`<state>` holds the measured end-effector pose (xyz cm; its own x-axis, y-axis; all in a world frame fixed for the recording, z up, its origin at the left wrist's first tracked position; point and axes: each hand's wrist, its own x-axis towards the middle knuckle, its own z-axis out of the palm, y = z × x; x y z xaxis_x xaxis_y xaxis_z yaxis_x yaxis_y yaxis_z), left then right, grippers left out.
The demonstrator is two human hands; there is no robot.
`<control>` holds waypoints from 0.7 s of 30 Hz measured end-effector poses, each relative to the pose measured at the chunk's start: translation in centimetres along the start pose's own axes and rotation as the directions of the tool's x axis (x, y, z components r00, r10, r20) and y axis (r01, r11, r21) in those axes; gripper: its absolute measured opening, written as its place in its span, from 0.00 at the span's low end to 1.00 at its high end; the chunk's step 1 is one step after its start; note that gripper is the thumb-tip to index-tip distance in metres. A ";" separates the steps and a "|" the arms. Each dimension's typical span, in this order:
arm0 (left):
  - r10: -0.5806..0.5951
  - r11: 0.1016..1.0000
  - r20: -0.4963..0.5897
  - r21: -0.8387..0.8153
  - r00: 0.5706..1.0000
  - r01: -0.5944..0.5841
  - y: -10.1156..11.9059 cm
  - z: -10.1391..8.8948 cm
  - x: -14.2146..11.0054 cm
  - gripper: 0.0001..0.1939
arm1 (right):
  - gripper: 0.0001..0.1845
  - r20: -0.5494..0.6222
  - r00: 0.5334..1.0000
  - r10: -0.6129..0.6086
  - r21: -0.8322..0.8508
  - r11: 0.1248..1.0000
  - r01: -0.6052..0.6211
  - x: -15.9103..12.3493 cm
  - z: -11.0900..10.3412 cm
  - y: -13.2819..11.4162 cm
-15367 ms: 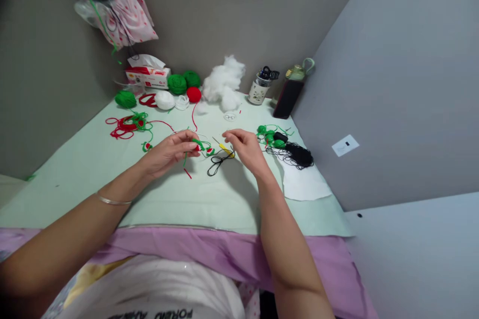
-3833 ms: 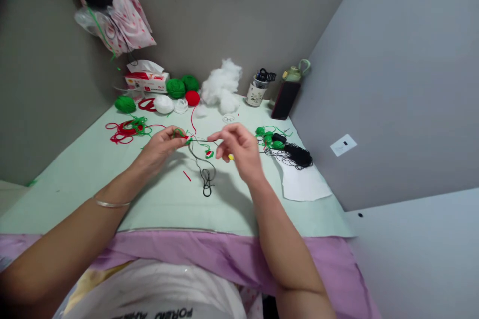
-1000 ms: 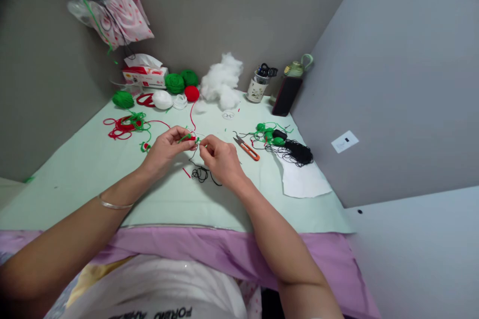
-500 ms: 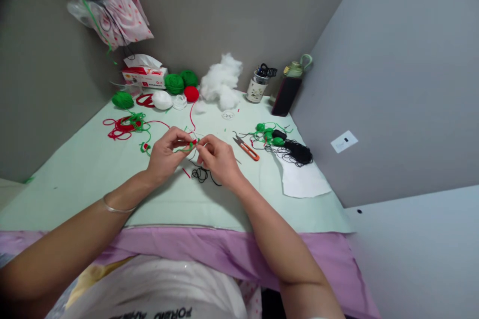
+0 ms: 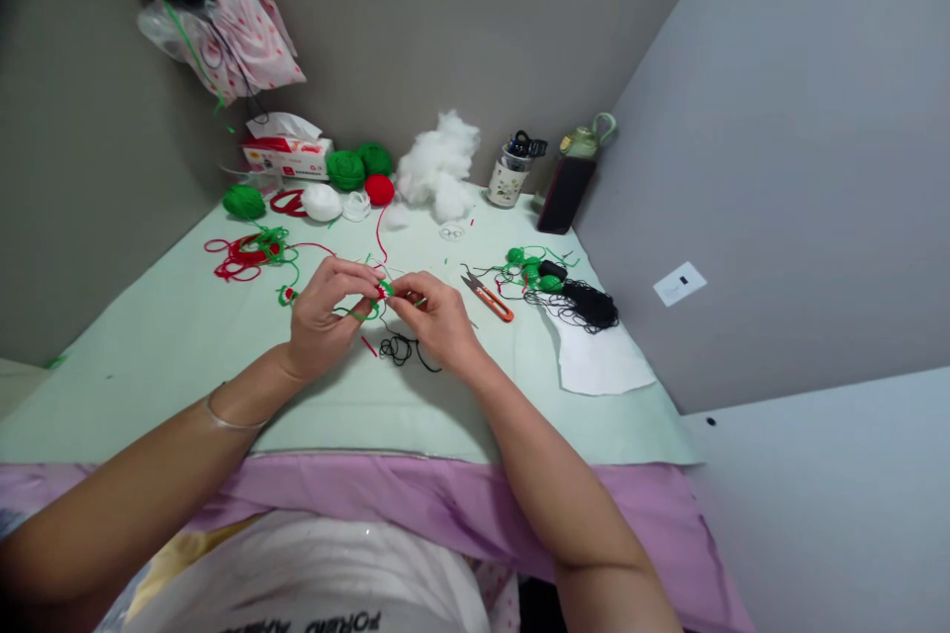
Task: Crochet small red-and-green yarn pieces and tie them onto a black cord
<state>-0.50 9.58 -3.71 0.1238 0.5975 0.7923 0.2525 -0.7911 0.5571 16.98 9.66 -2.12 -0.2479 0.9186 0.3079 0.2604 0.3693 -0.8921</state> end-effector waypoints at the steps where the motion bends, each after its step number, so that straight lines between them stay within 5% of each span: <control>1: 0.042 0.999 -0.002 0.004 0.999 -0.042 -0.1 0.0 0.0 0.08 | 0.06 0.001 1.000 -0.010 0.000 1.000 0.010 0.0 0.0 0.1; 5: 0.163 0.986 -0.005 0.017 0.987 -0.163 -0.2 0.2 0.1 0.08 | 0.05 -0.002 1.000 -0.027 0.006 1.000 0.027 0.1 -0.1 0.2; 9: 0.127 0.992 0.006 -0.005 0.992 -0.127 -0.2 0.2 0.1 0.09 | 0.05 -0.002 1.000 -0.015 0.023 1.000 0.015 0.1 0.1 0.0; 12: -0.095 0.987 0.009 -0.131 0.995 0.095 -0.3 0.4 0.3 0.06 | 0.05 0.008 1.000 0.021 0.057 0.998 -0.021 0.0 0.1 -0.3; 16: -0.439 0.825 0.064 -0.366 0.896 0.430 -0.6 0.6 0.8 0.07 | 0.04 -0.031 0.999 0.044 0.068 0.997 -0.041 0.0 -0.1 -0.6; 21: -0.588 0.685 0.120 -0.453 0.800 0.571 -0.7 0.6 1.2 0.12 | 0.07 -0.078 0.996 -0.052 -0.207 0.978 0.035 -0.2 -0.1 -0.7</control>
<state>0.03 10.88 -3.29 0.0660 0.9587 0.2767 -0.1913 -0.2600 0.9465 16.96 9.26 -1.47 -0.1879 0.9061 0.3790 0.4393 0.4226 -0.7927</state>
